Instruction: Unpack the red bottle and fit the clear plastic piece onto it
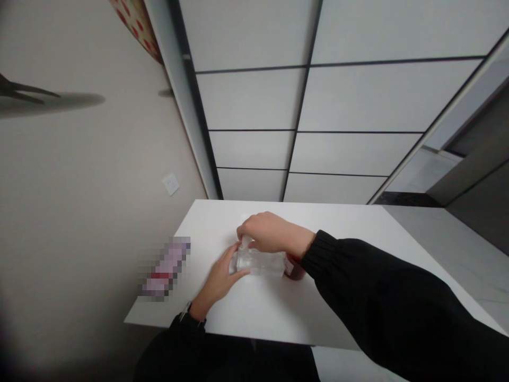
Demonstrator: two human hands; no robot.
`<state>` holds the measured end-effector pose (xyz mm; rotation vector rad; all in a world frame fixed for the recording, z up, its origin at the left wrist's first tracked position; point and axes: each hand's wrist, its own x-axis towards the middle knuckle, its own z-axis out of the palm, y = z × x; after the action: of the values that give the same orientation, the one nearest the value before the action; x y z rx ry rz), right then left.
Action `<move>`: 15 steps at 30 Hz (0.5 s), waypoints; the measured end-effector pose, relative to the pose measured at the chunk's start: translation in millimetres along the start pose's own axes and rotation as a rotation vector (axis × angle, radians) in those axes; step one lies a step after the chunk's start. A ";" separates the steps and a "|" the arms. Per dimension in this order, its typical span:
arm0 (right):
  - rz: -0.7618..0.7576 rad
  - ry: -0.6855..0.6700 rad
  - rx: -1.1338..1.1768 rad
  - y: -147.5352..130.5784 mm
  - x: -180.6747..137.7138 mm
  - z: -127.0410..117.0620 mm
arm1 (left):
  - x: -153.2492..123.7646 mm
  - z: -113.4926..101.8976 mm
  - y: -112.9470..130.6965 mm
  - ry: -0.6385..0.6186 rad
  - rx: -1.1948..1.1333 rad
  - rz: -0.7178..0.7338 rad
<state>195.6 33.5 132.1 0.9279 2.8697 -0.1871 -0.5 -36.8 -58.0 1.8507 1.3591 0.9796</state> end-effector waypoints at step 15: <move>0.084 -0.033 0.112 5.4 -1.6 0.5 | -0.2 -1.9 0.4 -0.027 -0.007 -0.022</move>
<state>200.1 36.8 131.4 1.0519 2.8090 -0.3541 -2.0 -37.0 -56.8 1.8336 1.3558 0.9437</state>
